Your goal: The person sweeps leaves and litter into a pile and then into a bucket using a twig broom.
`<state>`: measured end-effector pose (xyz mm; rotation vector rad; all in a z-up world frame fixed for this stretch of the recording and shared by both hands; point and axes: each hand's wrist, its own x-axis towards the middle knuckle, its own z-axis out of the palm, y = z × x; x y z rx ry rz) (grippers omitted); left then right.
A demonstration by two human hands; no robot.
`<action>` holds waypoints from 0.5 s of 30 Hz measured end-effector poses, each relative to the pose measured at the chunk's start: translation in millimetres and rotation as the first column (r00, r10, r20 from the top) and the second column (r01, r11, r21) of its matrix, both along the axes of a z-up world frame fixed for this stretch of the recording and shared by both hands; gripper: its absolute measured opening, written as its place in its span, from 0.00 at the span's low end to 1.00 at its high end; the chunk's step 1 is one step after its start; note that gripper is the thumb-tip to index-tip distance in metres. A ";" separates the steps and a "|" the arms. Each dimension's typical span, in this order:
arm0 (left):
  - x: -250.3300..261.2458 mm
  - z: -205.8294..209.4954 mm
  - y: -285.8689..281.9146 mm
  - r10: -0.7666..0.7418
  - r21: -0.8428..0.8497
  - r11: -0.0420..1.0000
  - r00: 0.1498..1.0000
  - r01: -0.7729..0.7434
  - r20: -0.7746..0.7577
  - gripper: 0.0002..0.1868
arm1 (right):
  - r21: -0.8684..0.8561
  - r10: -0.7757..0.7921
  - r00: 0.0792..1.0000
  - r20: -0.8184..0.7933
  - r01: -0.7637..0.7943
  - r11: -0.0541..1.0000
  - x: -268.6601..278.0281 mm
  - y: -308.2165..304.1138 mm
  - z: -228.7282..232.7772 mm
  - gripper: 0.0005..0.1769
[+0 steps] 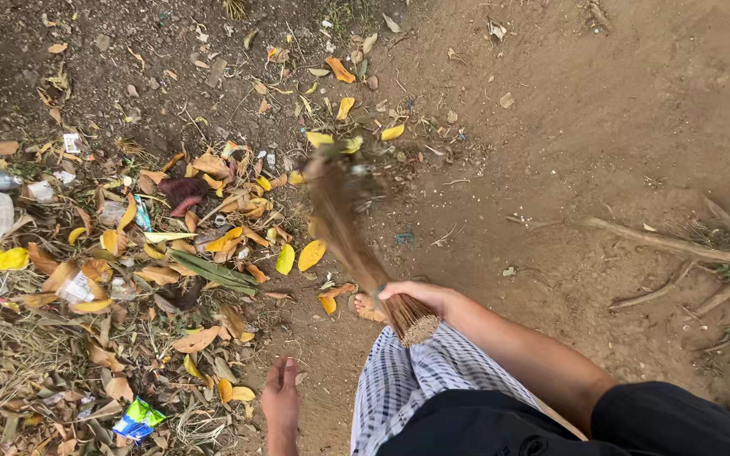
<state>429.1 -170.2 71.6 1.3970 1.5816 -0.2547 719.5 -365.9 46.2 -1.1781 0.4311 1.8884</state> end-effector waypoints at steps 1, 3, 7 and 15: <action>0.4 -1.5 4.5 0.004 -0.013 1.000 1.000 -0.004 0.005 0.28 | 0.050 0.024 1.000 0.010 -0.025 0.998 -1.4 2.4 3.1 0.38; 2.1 -5.6 12.9 -0.014 0.000 1.000 0.999 0.014 0.042 0.28 | -0.009 0.069 0.998 0.004 -0.069 0.998 2.3 -3.9 10.9 0.36; 16.6 -15.1 35.1 -0.142 0.129 0.984 0.982 0.126 0.121 0.26 | 0.238 0.036 0.997 -0.072 -0.018 0.971 36.4 -54.6 24.6 0.35; 54.0 4.4 44.9 -0.238 0.158 0.964 0.957 0.213 0.164 0.25 | -0.146 -0.295 0.924 0.245 0.336 0.930 77.1 -153.9 64.3 0.41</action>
